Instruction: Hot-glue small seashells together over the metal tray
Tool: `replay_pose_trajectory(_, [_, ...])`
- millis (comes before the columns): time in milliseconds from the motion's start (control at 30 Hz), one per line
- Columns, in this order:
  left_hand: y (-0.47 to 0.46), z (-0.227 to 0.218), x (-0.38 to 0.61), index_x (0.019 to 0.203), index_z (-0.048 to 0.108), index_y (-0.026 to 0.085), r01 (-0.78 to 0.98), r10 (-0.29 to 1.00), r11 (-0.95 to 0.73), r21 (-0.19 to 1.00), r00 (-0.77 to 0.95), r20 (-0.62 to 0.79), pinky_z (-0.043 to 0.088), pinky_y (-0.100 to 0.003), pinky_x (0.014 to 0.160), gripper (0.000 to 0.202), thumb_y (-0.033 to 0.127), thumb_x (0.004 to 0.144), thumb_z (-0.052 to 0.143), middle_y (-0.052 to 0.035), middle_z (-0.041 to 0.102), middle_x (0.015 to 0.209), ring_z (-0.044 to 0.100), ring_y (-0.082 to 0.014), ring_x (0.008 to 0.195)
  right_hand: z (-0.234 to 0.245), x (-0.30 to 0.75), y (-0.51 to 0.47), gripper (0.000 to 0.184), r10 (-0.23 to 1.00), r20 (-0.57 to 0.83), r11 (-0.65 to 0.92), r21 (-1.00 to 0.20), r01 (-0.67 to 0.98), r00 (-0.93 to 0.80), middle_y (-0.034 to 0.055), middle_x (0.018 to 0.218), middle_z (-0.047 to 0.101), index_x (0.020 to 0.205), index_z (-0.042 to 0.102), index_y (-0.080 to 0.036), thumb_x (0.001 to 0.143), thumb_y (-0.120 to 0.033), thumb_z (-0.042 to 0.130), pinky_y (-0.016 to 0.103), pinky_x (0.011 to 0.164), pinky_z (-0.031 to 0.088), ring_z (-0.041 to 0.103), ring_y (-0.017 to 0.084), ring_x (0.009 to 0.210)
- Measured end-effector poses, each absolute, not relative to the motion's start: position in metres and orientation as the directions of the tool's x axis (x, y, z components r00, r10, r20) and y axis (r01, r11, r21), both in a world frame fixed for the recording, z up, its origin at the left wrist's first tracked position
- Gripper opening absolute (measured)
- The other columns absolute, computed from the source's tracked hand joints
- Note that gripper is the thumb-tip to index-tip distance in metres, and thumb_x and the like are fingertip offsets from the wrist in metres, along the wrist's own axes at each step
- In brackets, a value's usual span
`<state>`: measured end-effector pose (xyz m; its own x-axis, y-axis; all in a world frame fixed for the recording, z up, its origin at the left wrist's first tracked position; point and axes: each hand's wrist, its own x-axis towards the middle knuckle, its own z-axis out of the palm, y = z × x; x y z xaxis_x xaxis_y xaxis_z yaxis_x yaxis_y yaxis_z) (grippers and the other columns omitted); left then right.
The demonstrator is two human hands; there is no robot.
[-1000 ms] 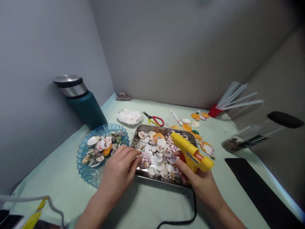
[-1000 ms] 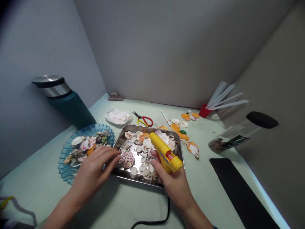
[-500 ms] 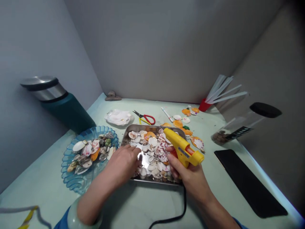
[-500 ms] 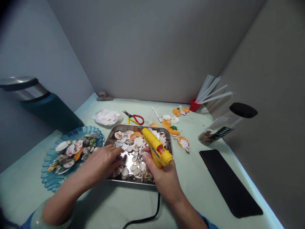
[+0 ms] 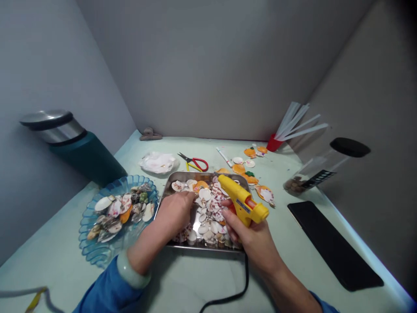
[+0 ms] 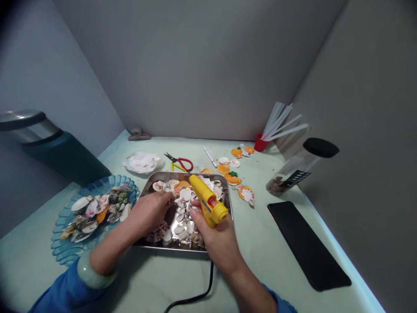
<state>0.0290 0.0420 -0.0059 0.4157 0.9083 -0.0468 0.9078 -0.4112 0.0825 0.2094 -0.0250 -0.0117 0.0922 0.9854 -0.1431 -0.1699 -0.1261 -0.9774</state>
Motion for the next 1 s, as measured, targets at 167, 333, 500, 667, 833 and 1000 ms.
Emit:
replay_pose_trajectory(167, [0.037,0.0,0.017,0.108,0.062,0.017,0.892,0.923,-0.376,0.252,0.384,0.021,0.048,-0.033,0.076,0.03,0.014,0.088,0.041,-0.0119,0.072,0.102,0.067,-0.0241,0.09,-0.014,0.21,-0.025,0.031,0.987,-0.131,-0.115,-0.98,-0.163,0.088,-0.0078,0.053,0.048,0.097,0.064,-0.019,0.078,-0.042,0.071,0.018,0.039,0.029,0.038,0.005,0.042])
replay_pose_trajectory(333, [0.029,-0.003,0.012,0.084,0.069,0.019,0.633,0.979,-0.154,0.759,0.204,0.029,0.048,-0.032,0.074,0.014,0.019,0.08,0.056,-0.0071,0.072,0.087,0.067,-0.0216,0.082,-0.015,0.212,-0.025,0.035,0.988,-0.153,-0.146,-0.978,-0.149,0.036,-0.0068,0.055,0.049,0.1,0.065,-0.019,0.077,-0.045,0.071,0.019,0.041,0.03,0.04,0.006,0.043])
replay_pose_trajectory(500, [0.022,-0.008,0.017,0.076,0.066,0.017,0.003,0.976,0.205,0.979,0.077,-0.204,0.049,-0.026,0.058,0.015,0.027,0.067,0.073,0.0,0.066,0.066,0.062,-0.0134,0.056,-0.015,0.211,-0.026,0.037,0.985,-0.174,-0.172,-0.979,-0.111,0.006,-0.0057,0.057,0.049,0.099,0.067,-0.019,0.075,-0.046,0.073,0.02,0.042,0.031,0.04,0.006,0.045])
replay_pose_trajectory(667, [0.02,-0.008,0.013,0.074,0.066,0.016,-0.199,0.978,0.208,0.958,0.036,-0.204,0.05,-0.023,0.061,0.019,0.022,0.062,0.079,0.0007,0.067,0.065,0.062,-0.0113,0.058,-0.015,0.213,-0.028,0.035,0.983,-0.176,-0.179,-0.983,-0.052,-0.048,-0.0059,0.057,0.049,0.097,0.068,-0.02,0.075,-0.047,0.072,0.02,0.043,0.033,0.04,0.007,0.045])
replay_pose_trajectory(833, [0.016,-0.009,0.007,0.073,0.066,0.017,-0.18,0.994,0.097,0.979,-0.033,-0.105,0.048,-0.019,0.061,0.012,0.018,0.066,0.076,0.0016,0.067,0.067,0.061,-0.0101,0.063,-0.012,0.216,-0.032,0.027,0.989,-0.084,-0.061,-0.981,0.183,-0.119,0.0034,0.077,0.07,0.098,0.072,-0.023,0.079,-0.042,0.068,0.029,0.058,0.05,0.061,0.017,0.063])
replay_pose_trajectory(1000, [0.015,-0.011,0.006,0.074,0.066,0.018,-0.194,0.997,0.042,0.98,-0.051,-0.053,0.048,-0.018,0.063,0.009,0.018,0.069,0.074,0.0024,0.067,0.071,0.061,-0.0097,0.065,-0.008,0.217,-0.035,0.023,0.987,0.011,0.059,-0.953,0.298,-0.16,0.0054,0.09,0.076,0.095,0.073,-0.023,0.08,-0.039,0.066,0.032,0.073,0.055,0.069,0.023,0.08])
